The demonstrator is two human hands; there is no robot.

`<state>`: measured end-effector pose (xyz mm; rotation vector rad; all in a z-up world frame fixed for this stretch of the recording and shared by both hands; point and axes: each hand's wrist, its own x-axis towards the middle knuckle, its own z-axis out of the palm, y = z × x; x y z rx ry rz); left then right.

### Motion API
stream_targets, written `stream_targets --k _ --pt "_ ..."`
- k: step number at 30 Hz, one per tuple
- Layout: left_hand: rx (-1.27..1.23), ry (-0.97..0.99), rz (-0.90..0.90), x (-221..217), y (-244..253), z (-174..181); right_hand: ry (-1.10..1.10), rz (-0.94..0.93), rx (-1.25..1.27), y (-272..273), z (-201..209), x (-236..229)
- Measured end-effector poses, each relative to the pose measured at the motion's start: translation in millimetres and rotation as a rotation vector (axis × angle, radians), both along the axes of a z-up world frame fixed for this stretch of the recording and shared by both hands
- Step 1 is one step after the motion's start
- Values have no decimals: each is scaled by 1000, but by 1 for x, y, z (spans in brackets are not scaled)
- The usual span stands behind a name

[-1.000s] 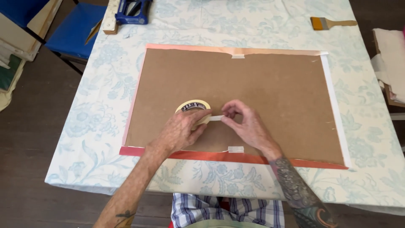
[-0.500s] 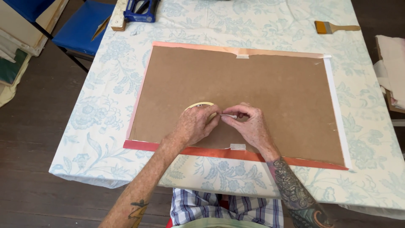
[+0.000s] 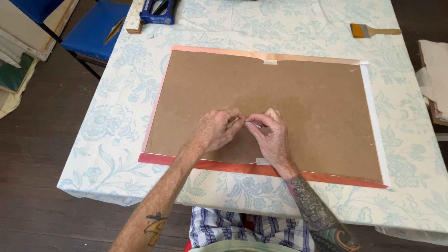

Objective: The person is applying masking tape to the edges of a brown board, likely for protection or as part of a finishing process.

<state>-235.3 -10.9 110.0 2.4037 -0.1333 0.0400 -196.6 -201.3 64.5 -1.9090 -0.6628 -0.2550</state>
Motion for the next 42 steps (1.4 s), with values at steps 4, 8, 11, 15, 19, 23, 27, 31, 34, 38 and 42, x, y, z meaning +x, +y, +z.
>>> stream_targets --k 4,8,11,15,19,23,27,31,34,38,42 --pt "-27 4 3 4 3 -4 -24 -7 2 2 2 0" --pt "9 33 22 1 -1 -1 -47 -2 -11 -2 2 2" --pt "17 47 28 1 -3 -4 -65 3 -20 -3 2 2" --pt "-45 85 15 3 0 -5 -133 -22 -29 1 5 -6" --pt "-113 -54 101 9 5 -21 -272 -29 -38 1 30 -31" --pt "279 -272 -7 -10 -16 -25 60 45 222 -18 26 -32" --pt "321 -160 -127 -9 -35 -18 254 65 322 -44 19 -25" --pt "431 -248 -92 28 -25 -112 293 49 347 -64 11 -31" --pt "477 -277 -66 29 -19 -107 322 3 285 -80 26 -45" --pt "610 -375 10 29 -13 -103 361 15 221 -113 31 -39" --pt "602 -315 57 35 -4 -103 357 60 135 -144 32 -19"
